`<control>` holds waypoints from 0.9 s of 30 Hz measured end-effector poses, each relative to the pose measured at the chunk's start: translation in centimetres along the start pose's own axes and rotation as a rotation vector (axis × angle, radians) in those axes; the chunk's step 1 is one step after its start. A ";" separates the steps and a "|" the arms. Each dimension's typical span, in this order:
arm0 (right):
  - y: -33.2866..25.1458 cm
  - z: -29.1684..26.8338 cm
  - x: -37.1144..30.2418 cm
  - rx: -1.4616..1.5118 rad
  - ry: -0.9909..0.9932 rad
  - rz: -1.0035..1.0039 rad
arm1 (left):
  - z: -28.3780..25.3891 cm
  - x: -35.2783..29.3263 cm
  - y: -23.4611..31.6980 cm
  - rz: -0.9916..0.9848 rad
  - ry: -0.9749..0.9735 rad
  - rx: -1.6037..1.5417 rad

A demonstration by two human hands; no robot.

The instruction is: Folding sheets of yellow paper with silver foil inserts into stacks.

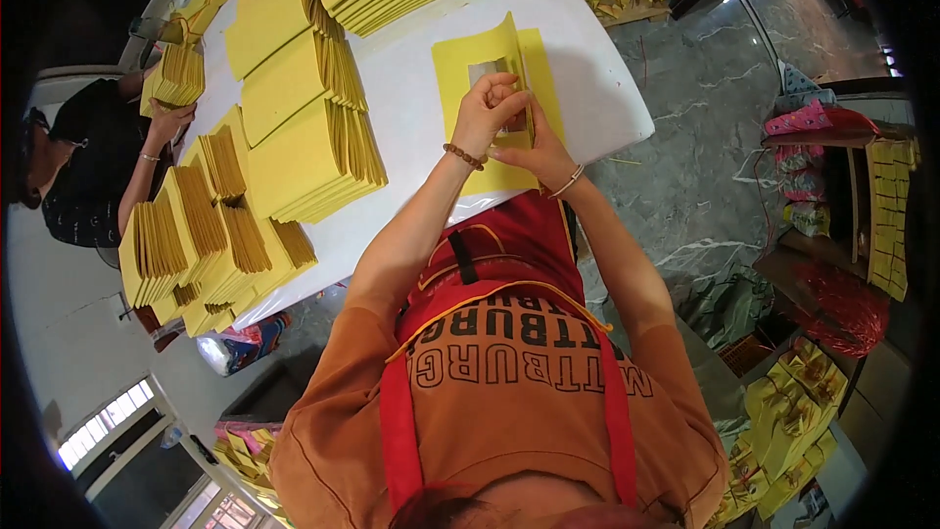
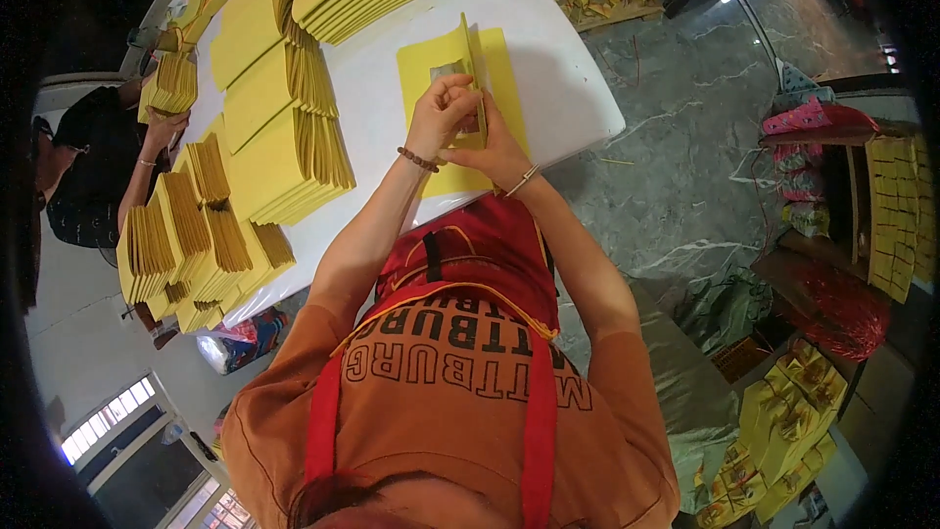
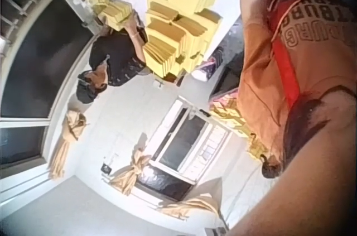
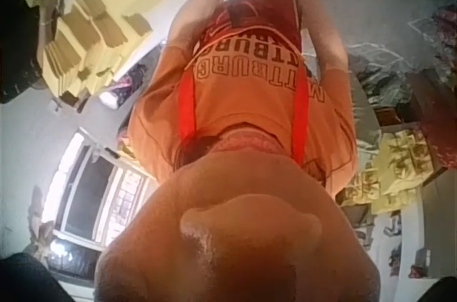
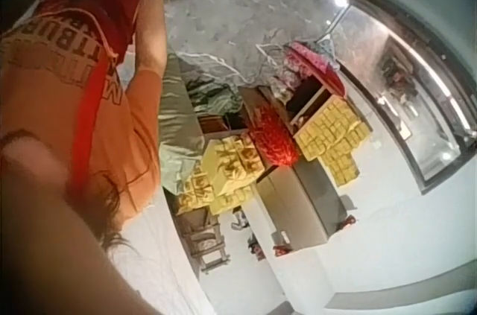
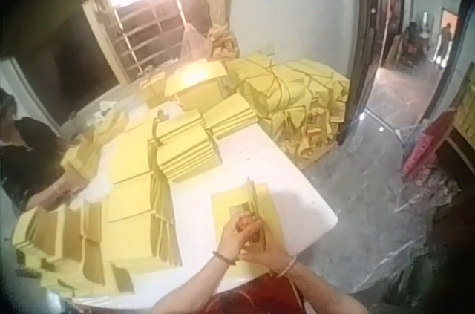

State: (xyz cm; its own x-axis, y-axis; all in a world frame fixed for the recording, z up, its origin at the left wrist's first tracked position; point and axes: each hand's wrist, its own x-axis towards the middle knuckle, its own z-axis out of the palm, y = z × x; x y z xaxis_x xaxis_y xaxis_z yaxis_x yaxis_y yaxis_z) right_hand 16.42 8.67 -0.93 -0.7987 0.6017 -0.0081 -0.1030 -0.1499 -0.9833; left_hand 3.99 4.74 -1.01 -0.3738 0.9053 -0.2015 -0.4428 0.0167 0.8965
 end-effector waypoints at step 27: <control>0.1 -0.2 -0.1 0.099 -0.041 0.081 | 1.6 -1.1 -1.6 0.244 0.225 -0.063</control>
State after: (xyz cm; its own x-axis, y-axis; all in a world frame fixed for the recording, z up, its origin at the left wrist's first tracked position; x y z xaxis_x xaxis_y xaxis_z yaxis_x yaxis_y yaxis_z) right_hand 16.59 8.74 -1.02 -0.8300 0.5524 -0.0771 -0.0937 -0.2744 -0.9570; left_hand 6.41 4.41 -1.59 -0.6425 0.7628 -0.0728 -0.3654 -0.2214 0.9041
